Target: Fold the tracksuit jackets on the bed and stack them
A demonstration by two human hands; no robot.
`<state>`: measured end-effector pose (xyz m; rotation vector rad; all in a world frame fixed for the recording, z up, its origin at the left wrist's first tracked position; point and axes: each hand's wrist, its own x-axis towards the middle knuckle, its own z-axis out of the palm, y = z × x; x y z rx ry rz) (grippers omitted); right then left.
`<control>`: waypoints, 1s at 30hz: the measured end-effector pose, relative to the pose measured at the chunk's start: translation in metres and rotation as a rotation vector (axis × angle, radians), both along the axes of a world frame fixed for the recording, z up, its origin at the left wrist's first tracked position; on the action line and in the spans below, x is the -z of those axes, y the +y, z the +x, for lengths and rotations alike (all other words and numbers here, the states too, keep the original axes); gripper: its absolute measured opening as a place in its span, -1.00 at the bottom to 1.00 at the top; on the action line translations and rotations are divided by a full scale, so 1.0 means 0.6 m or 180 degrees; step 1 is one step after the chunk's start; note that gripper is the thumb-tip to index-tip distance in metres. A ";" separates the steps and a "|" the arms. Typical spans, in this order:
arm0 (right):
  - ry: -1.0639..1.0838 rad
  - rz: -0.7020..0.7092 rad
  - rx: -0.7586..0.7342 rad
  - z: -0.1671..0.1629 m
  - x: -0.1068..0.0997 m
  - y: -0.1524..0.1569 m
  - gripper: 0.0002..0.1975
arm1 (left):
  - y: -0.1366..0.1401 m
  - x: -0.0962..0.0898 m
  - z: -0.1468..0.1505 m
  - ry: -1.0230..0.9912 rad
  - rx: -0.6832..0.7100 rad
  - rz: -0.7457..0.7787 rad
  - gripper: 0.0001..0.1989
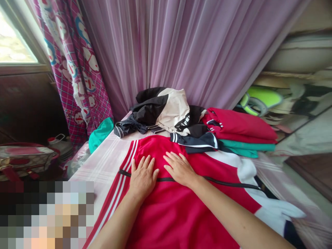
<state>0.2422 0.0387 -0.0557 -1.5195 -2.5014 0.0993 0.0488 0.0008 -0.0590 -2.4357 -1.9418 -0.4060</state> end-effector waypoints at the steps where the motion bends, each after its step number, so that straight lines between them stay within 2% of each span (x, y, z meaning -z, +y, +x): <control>1: -0.0091 -0.0076 0.0223 0.030 0.008 -0.015 -0.49 | 0.000 -0.002 0.000 0.0034 0.0008 -0.0003 -0.50; 7: -0.0443 0.0193 0.1269 0.226 0.040 -0.086 -0.48 | 0.005 -0.010 0.005 0.0236 0.0050 -0.0090 -0.49; 11: -0.0523 0.0452 0.1638 0.297 0.040 -0.119 -0.50 | 0.010 -0.024 -0.007 0.0297 0.0197 -0.0366 -0.51; 14: -0.0480 0.0473 0.1732 0.316 0.033 -0.125 -0.51 | 0.009 -0.045 -0.040 0.0274 0.0130 -0.0335 -0.52; 17: -0.0438 0.0475 0.1719 0.318 0.029 -0.125 -0.51 | -0.001 -0.068 -0.089 0.0191 -0.0331 -0.0147 -0.50; 20: -0.0386 0.0579 0.1621 0.316 0.030 -0.131 -0.53 | -0.015 -0.083 -0.131 0.0113 -0.0876 -0.0439 -0.48; 23: -0.0426 0.0764 0.1676 0.317 0.030 -0.152 -0.56 | -0.021 -0.086 -0.152 0.0087 -0.1169 -0.0661 -0.49; 27: -0.0492 0.1038 0.2317 0.336 0.023 -0.201 -0.55 | -0.006 -0.082 -0.159 0.0091 -0.1324 -0.0887 -0.55; 30: -0.0348 0.0761 0.2959 0.357 0.015 -0.234 -0.49 | 0.011 -0.084 -0.161 0.0108 -0.1426 -0.1130 -0.54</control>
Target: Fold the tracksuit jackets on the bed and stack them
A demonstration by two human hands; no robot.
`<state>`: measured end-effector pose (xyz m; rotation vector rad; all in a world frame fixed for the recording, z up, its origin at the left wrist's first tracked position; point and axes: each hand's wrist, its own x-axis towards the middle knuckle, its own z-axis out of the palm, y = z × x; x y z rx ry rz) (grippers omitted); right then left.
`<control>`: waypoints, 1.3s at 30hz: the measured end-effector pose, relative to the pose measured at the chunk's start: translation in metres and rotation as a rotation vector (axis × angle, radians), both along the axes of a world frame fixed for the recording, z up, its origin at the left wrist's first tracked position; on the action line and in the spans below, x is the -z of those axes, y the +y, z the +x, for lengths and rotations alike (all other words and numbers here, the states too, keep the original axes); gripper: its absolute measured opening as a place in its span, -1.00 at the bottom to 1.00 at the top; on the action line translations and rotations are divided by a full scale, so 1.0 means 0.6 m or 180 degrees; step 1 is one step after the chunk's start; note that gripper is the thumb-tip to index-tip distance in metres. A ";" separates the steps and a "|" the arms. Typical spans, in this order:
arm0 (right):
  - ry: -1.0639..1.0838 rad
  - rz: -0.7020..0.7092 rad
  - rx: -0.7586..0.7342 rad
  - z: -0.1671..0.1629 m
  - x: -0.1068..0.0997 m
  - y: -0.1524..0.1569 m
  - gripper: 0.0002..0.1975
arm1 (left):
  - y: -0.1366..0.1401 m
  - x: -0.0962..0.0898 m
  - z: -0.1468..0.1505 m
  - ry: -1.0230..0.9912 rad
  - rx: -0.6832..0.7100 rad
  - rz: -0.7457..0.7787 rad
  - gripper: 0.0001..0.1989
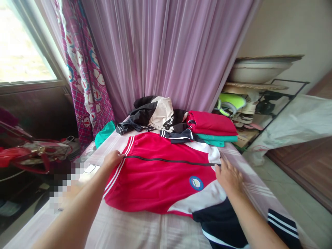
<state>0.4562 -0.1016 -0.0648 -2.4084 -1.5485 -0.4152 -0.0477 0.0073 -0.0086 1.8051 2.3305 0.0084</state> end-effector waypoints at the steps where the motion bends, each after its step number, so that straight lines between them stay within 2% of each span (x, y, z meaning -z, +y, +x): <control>1: 0.0123 -0.0112 0.0175 0.006 -0.003 -0.007 -0.46 | 0.005 -0.002 -0.001 -0.0012 -0.0017 -0.0077 -0.53; 4: 0.0414 -0.0478 0.0505 0.017 -0.017 -0.015 -0.35 | 0.011 -0.006 0.001 -0.0053 -0.0051 -0.0245 -0.49; 7: 0.0724 -0.0830 0.0661 0.020 -0.038 -0.010 -0.29 | 0.005 -0.007 0.010 -0.0097 -0.0082 -0.0208 -0.43; 12: 0.0919 -0.1235 0.0728 0.028 -0.068 -0.006 -0.34 | -0.027 0.004 0.030 -0.0216 -0.0152 0.0066 -0.41; 15: 0.0803 -0.1084 0.0603 0.035 -0.064 -0.018 -0.45 | -0.044 0.006 0.030 -0.0232 -0.0206 0.0479 -0.47; 18: 0.0696 -0.0820 0.0567 0.033 -0.055 -0.032 -0.51 | -0.053 0.004 0.025 -0.0234 -0.0255 0.0549 -0.47; 21: 0.0495 -0.0348 0.0277 0.015 -0.056 -0.042 -0.58 | -0.066 0.007 0.026 -0.0192 -0.0134 0.0797 -0.44; 23: 0.0444 0.0070 -0.0241 -0.005 -0.064 -0.052 -0.65 | -0.085 0.015 0.034 -0.0138 0.0230 0.1314 -0.46; 25: 0.0811 0.0116 -0.1007 -0.030 -0.073 -0.070 -0.76 | -0.114 0.026 0.049 -0.0264 0.0903 0.1719 -0.56; 27: 0.1544 -0.0463 -0.1848 -0.056 -0.081 -0.094 -0.83 | -0.150 0.034 0.070 -0.0649 0.1737 0.1692 -0.64; 30: 0.2369 -0.1537 -0.2744 -0.089 -0.090 -0.134 -0.84 | -0.204 0.036 0.099 -0.1300 0.2753 0.1124 -0.61; 32: 0.2443 -0.1675 -0.2956 -0.107 -0.094 -0.155 -0.88 | -0.231 0.031 0.108 -0.1513 0.3200 0.0830 -0.62; 34: 0.2207 -0.1516 -0.3024 -0.121 -0.095 -0.171 -0.81 | -0.250 0.027 0.107 -0.1504 0.3479 0.0708 -0.65; 36: 0.1763 -0.1322 -0.3053 -0.135 -0.093 -0.182 -0.74 | -0.264 0.027 0.100 -0.1292 0.3562 0.0762 -0.65; 39: 0.1093 -0.1151 -0.2996 -0.153 -0.094 -0.198 -0.77 | -0.280 0.036 0.086 -0.0762 0.3506 0.0961 -0.56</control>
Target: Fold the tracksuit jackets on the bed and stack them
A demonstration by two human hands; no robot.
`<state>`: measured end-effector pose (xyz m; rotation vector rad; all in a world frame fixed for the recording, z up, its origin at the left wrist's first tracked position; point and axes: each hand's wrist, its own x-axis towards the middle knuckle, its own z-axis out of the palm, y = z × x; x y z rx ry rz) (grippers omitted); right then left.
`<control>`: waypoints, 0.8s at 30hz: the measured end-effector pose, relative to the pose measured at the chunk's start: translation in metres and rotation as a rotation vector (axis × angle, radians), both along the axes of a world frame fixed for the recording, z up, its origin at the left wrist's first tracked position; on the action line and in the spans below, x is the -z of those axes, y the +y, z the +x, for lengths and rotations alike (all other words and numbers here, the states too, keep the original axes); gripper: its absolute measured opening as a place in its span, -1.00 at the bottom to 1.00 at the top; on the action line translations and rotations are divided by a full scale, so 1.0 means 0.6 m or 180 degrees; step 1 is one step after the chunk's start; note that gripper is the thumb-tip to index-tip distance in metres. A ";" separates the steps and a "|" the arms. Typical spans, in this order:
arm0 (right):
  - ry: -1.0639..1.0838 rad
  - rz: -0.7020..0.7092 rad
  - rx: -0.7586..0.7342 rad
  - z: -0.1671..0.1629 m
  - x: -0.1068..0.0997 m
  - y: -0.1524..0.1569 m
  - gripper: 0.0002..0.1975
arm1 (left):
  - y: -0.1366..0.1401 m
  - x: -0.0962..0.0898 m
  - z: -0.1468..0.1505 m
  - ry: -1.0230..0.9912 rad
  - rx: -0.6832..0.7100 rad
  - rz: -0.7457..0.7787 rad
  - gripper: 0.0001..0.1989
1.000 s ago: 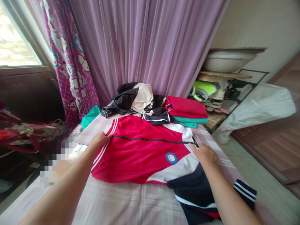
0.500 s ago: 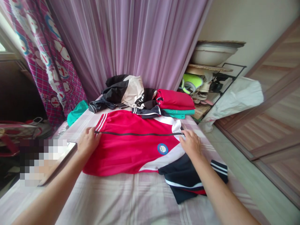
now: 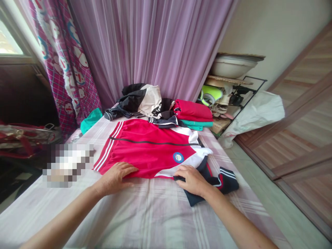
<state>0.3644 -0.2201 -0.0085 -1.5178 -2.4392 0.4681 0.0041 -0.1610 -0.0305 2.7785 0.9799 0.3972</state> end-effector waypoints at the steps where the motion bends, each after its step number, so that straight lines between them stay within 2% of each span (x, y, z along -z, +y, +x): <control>1: -0.0143 0.0098 0.0002 -0.004 -0.002 -0.007 -0.76 | -0.005 0.004 -0.004 0.0100 -0.0069 0.0120 -0.58; 3: -0.0392 0.0266 -0.0040 -0.007 -0.010 -0.023 -0.74 | -0.014 0.009 -0.014 0.0277 -0.0209 0.0290 -0.66; 6: -0.0747 0.0349 -0.0100 -0.001 -0.016 -0.051 -0.72 | -0.022 0.009 -0.034 0.0505 -0.0439 0.0381 -0.63; 9: -0.0869 0.0118 -0.0077 0.007 -0.007 -0.071 -0.68 | -0.030 0.002 -0.058 0.0605 -0.0697 0.0353 -0.64; 13: -0.0632 -0.0115 0.0135 0.008 0.002 -0.074 -0.69 | -0.043 -0.010 -0.073 0.0641 -0.0899 0.0212 -0.70; 17: -0.0497 -0.0404 0.0250 0.005 -0.016 -0.058 -0.84 | -0.053 -0.029 -0.069 0.0836 -0.1170 -0.0055 -0.70; 19: -0.0385 -0.0310 0.0340 0.006 -0.025 -0.048 -0.79 | -0.053 -0.041 -0.072 0.0787 -0.1182 -0.0233 -0.71; 22: -0.0234 -0.0037 0.0302 0.012 -0.024 -0.037 -0.84 | -0.045 -0.056 -0.081 0.0620 -0.1154 -0.0685 -0.77; 24: -0.0232 -0.0167 0.0229 0.016 -0.015 -0.035 -0.87 | -0.035 -0.063 -0.083 0.0562 -0.1372 -0.0952 -0.72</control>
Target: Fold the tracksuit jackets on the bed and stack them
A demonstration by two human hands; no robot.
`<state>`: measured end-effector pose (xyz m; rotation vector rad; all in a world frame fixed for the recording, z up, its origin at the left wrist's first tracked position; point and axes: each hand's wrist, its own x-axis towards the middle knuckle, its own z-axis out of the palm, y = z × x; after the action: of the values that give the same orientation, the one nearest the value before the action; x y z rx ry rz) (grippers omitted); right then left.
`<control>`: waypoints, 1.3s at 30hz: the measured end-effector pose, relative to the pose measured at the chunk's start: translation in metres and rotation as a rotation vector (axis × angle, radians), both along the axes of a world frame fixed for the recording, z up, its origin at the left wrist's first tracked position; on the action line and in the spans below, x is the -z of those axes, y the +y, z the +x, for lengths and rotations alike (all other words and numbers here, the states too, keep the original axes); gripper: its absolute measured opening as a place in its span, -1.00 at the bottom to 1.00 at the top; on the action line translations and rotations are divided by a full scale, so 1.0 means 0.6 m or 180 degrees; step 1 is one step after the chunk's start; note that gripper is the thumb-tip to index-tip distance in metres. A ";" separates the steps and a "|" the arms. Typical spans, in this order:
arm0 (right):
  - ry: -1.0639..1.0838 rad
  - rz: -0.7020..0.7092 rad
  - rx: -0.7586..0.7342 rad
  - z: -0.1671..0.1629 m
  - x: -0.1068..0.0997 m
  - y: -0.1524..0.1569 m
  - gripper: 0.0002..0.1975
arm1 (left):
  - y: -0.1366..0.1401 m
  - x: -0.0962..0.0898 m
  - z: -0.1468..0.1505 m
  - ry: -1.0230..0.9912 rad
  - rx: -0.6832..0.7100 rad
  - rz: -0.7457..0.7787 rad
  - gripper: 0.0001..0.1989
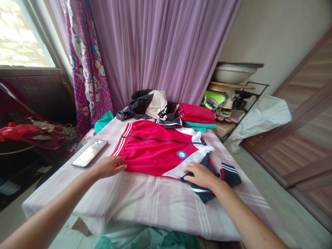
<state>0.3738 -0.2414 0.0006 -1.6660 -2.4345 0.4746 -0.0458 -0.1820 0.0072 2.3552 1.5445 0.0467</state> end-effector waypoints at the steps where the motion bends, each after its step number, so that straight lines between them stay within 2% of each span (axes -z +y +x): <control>1: -0.0023 -0.0125 0.0006 0.001 0.005 0.000 -0.89 | 0.006 -0.002 0.002 -0.0014 -0.0142 -0.0007 -0.67; 3: -0.0087 -0.0315 -0.0008 0.003 0.012 -0.002 -0.89 | 0.021 -0.003 0.016 -0.0097 -0.0220 0.0206 -0.63; 6: -0.0180 -0.0440 -0.0165 0.005 0.013 -0.005 -0.85 | 0.045 0.005 0.054 -0.0392 0.0260 0.0662 -0.58; 8: -0.0207 -0.0497 -0.0268 0.008 0.005 -0.004 -0.81 | 0.059 0.019 0.080 -0.0412 0.0551 0.0812 -0.54; 11: -0.0181 -0.0458 -0.0274 0.010 -0.015 0.007 -0.72 | 0.072 0.053 0.103 -0.0061 0.0491 0.0815 -0.49; 13: -0.0040 -0.0256 -0.0058 0.003 -0.028 0.028 -0.69 | 0.072 0.080 0.104 0.0145 0.0332 0.0808 -0.44; 15: 0.0236 0.0159 0.0258 -0.017 -0.032 0.060 -0.71 | 0.068 0.105 0.098 0.0210 0.0272 0.0906 -0.40; 17: 0.0489 0.0717 0.0493 -0.044 -0.024 0.098 -0.67 | 0.061 0.121 0.091 0.0226 0.0241 0.1021 -0.37; 19: 0.0432 0.1039 0.0586 -0.067 -0.001 0.132 -0.57 | 0.053 0.130 0.084 0.0252 0.0222 0.1053 -0.35; 20: 0.0251 0.1007 0.0607 -0.072 0.015 0.145 -0.52 | 0.049 0.132 0.081 0.0256 0.0230 0.1055 -0.34; 22: -0.0262 0.0619 0.0721 -0.060 0.051 0.157 -0.45 | 0.042 0.130 0.073 0.0226 0.0245 0.1077 -0.32; 24: -0.0733 0.0222 0.1045 -0.020 0.085 0.158 -0.41 | 0.040 0.119 0.066 0.0168 0.0215 0.1084 -0.31; 25: -0.0892 0.0170 0.1277 0.007 0.100 0.156 -0.41 | 0.041 0.109 0.064 0.0146 0.0171 0.1042 -0.34; 27: -0.1098 0.0299 0.1578 0.059 0.121 0.151 -0.42 | 0.048 0.082 0.068 0.0176 -0.0025 0.0855 -0.44; 30: -0.1216 0.0565 0.1678 0.107 0.135 0.146 -0.42 | 0.068 0.040 0.108 0.0354 -0.0321 0.0610 -0.50; 32: -0.1235 0.0642 0.1671 0.114 0.137 0.146 -0.42 | 0.083 0.026 0.157 0.0246 -0.0153 0.0734 -0.54; 34: -0.1249 0.0671 0.1675 0.110 0.137 0.146 -0.42 | 0.095 0.029 0.213 -0.0057 0.0181 0.0963 -0.56; 36: -0.1264 0.0663 0.1686 0.106 0.138 0.147 -0.42 | 0.106 0.047 0.259 -0.0099 0.0199 0.1036 -0.48; 39: -0.1289 0.0647 0.1630 0.109 0.141 0.146 -0.42 | 0.120 0.081 0.275 0.0036 0.0057 0.0927 -0.43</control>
<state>0.4390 -0.1535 -0.0841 -2.3518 -2.0554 -0.1922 0.1191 -0.1102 -0.0413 2.5925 1.6161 0.2722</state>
